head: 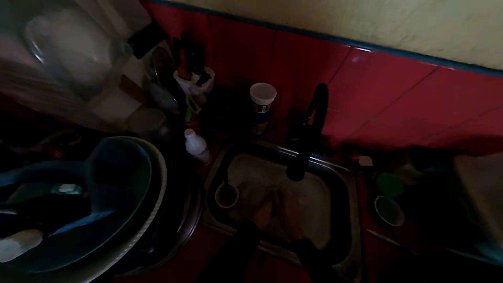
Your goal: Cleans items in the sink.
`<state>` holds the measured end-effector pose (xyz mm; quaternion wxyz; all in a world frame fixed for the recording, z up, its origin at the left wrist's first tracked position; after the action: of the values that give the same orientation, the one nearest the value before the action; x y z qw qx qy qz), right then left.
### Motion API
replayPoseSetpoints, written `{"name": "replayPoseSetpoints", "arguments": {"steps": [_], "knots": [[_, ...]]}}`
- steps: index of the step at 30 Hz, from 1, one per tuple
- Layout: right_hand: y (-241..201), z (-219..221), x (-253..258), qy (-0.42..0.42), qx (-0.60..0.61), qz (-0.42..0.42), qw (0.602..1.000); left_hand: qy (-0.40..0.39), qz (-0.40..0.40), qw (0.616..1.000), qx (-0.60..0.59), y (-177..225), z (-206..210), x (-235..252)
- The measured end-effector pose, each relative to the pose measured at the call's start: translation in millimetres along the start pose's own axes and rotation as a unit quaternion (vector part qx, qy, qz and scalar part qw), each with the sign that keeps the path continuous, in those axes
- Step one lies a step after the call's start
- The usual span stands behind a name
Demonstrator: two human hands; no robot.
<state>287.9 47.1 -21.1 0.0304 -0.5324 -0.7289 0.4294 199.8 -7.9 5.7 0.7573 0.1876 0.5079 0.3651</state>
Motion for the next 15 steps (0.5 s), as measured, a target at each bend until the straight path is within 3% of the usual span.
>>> {"name": "replayPoseSetpoints", "arguments": {"steps": [2, 4, 7, 10, 13, 15], "knots": [[23, 3, 7, 0.017, -0.011, -0.013, 1.000, -0.004, 0.007, 1.000, -0.018, 4, 4, 12], [50, -8, 16, -0.016, -0.023, 0.015, 1.000, -0.051, 0.039, 0.997, -0.053, 5, 1, 32], [45, -33, 23, -0.050, 0.077, 0.079, 0.993, -0.010, 0.024, 1.000, 0.009, 14, -4, 35], [48, -46, 27, -0.097, 0.213, 0.070, 0.970, 0.030, 0.043, 0.996, 0.069, -2, -24, 52], [47, -38, 25, -0.192, 0.175, 0.043, 0.965, 0.005, 0.046, 0.999, -0.008, -11, -21, 52], [36, -34, 23, -0.161, 0.171, 0.049, 0.971, -0.004, 0.052, 0.998, -0.047, -15, -19, 56]]}}
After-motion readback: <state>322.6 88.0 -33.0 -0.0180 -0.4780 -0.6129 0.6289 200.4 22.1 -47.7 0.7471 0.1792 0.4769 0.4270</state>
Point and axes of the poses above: each hand's wrist, its own x-axis towards the middle knuckle, its own z-axis out of the palm, y = z × x, the point moved 4 cm from there along x, towards the middle knuckle, and after that the axes turned 14 degrees about -y, right-handed, at the moved point
